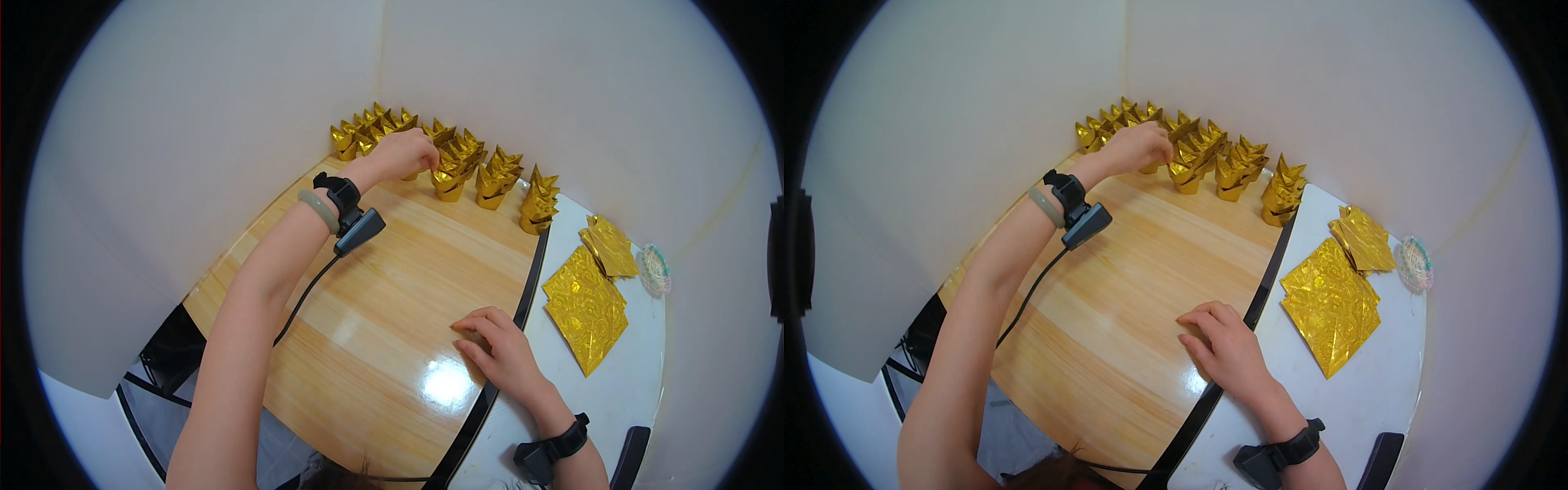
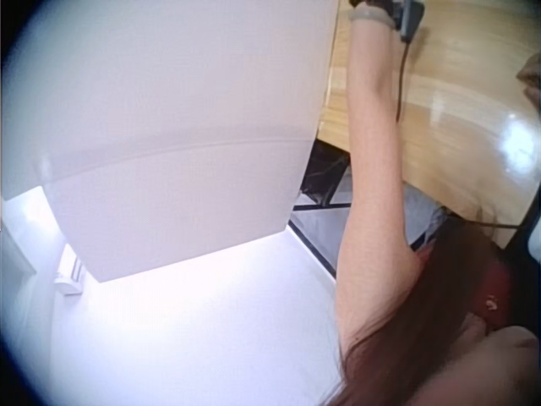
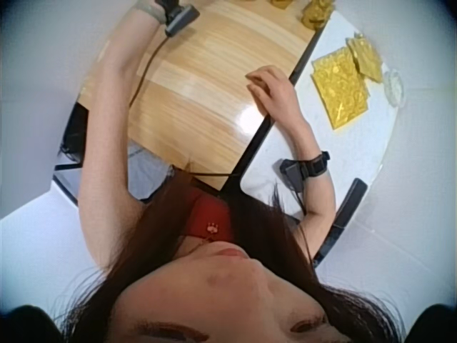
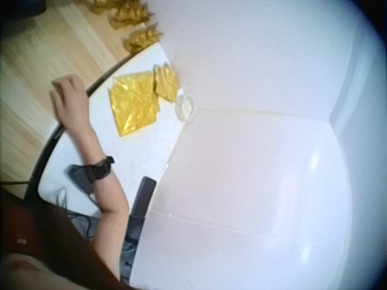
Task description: Folding pieces of gold foil paper into decorative ingot shapes.
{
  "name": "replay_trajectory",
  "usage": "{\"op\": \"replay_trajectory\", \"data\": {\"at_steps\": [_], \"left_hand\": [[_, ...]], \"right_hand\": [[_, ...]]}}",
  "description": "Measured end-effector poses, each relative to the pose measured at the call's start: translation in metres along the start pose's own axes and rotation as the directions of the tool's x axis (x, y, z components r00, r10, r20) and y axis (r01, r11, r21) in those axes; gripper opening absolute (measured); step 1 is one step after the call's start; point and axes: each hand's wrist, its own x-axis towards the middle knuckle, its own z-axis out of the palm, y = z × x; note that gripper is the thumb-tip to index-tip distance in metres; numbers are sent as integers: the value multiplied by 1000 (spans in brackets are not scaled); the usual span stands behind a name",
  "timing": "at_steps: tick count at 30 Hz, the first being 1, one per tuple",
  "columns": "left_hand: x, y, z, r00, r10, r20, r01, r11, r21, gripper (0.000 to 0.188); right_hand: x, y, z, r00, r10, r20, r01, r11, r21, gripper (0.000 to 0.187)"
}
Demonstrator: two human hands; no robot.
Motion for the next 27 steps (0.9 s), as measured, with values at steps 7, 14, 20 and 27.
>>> {"op": "replay_trajectory", "data": {"at_steps": [7,14,20,27], "left_hand": [[1,2,-1,1000,2,27,-1,1000,-19,7],[5,-9,-2,994,-36,104,38,999,-19,10],[0,-7,-4,991,-42,125,49,998,-50,12],[1,18,-23,972,-219,88,230,964,-133,20]], "right_hand": [[0,0,-1,1000,-2,10,2,1000,-16,18],[0,2,0,1000,-14,-2,14,1000,-16,18],[1,0,1,1000,-5,-1,5,1000,-15,18],[-2,2,-1,1000,18,-6,-18,1000,2,18]]}}
